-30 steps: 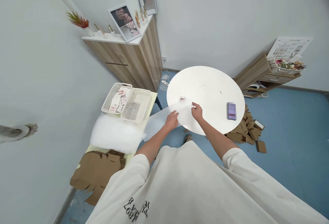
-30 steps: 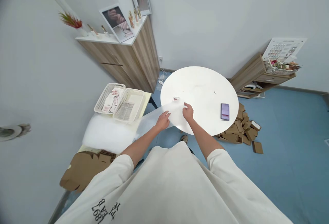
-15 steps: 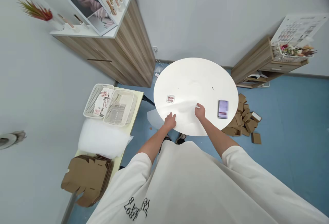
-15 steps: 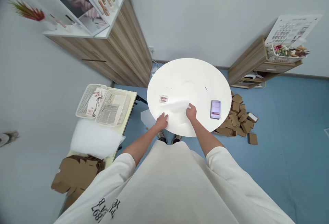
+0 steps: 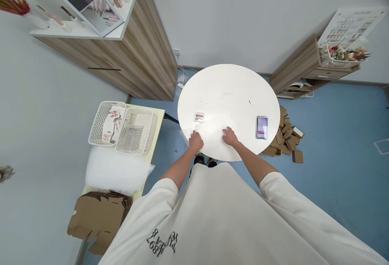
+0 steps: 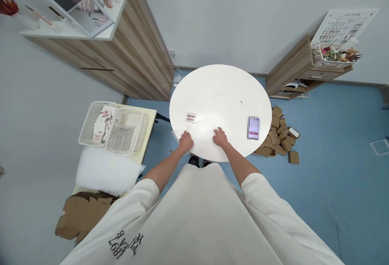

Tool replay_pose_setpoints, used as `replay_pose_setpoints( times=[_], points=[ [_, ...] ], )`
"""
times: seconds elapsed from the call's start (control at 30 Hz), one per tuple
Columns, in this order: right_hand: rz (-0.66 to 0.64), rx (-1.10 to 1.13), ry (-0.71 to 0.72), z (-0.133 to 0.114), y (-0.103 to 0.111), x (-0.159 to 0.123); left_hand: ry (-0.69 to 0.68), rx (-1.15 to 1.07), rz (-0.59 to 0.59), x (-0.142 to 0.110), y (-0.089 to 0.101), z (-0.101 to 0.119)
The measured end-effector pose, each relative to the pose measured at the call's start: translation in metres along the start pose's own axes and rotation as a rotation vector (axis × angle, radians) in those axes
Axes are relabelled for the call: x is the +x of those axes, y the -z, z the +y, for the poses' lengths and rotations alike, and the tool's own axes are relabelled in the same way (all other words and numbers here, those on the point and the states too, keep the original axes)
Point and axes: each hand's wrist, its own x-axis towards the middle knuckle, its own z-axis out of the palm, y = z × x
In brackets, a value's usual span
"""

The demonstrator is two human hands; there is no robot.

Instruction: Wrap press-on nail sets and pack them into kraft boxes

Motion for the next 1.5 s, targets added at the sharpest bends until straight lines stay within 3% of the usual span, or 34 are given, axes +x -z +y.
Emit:
replay_pose_setpoints(
  times=[0.23, 0.4, 0.57, 0.73, 0.83, 1.03, 1.17, 1.37, 1.5],
  points=[
    [0.015, -0.099, 0.041, -0.004, -0.004, -0.002, -0.082, -0.006, 0.117, -0.012, 0.002, 0.003],
    [0.029, -0.157, 0.071, -0.007, 0.001, -0.006, -0.113, 0.028, 0.25, -0.012, 0.025, 0.022],
    [0.016, -0.163, 0.048, -0.002, 0.002, -0.012, -0.258, 0.064, 0.301, 0.013, 0.051, 0.043],
    [-0.023, -0.186, 0.031, 0.011, -0.001, -0.026, -0.451, 0.097, 0.249, 0.052, 0.068, 0.068],
    [0.037, -0.209, 0.072, 0.019, -0.002, -0.035, -0.57, 0.102, 0.189, 0.071, 0.073, 0.086],
    [0.008, -0.135, 0.05, 0.027, -0.003, -0.042, -0.753, 0.069, 0.109, 0.09, 0.077, 0.114],
    [-0.019, -0.131, 0.021, 0.019, -0.004, -0.04, -0.72, 0.072, 0.087, 0.085, 0.072, 0.112],
    [-0.065, -0.073, 0.049, -0.002, -0.005, -0.025, -0.69, 0.143, 0.107, 0.06, 0.053, 0.085],
    [-0.042, 0.056, 0.082, -0.007, -0.006, -0.019, -0.7, 0.183, -0.016, 0.047, 0.039, 0.068]
  ],
)
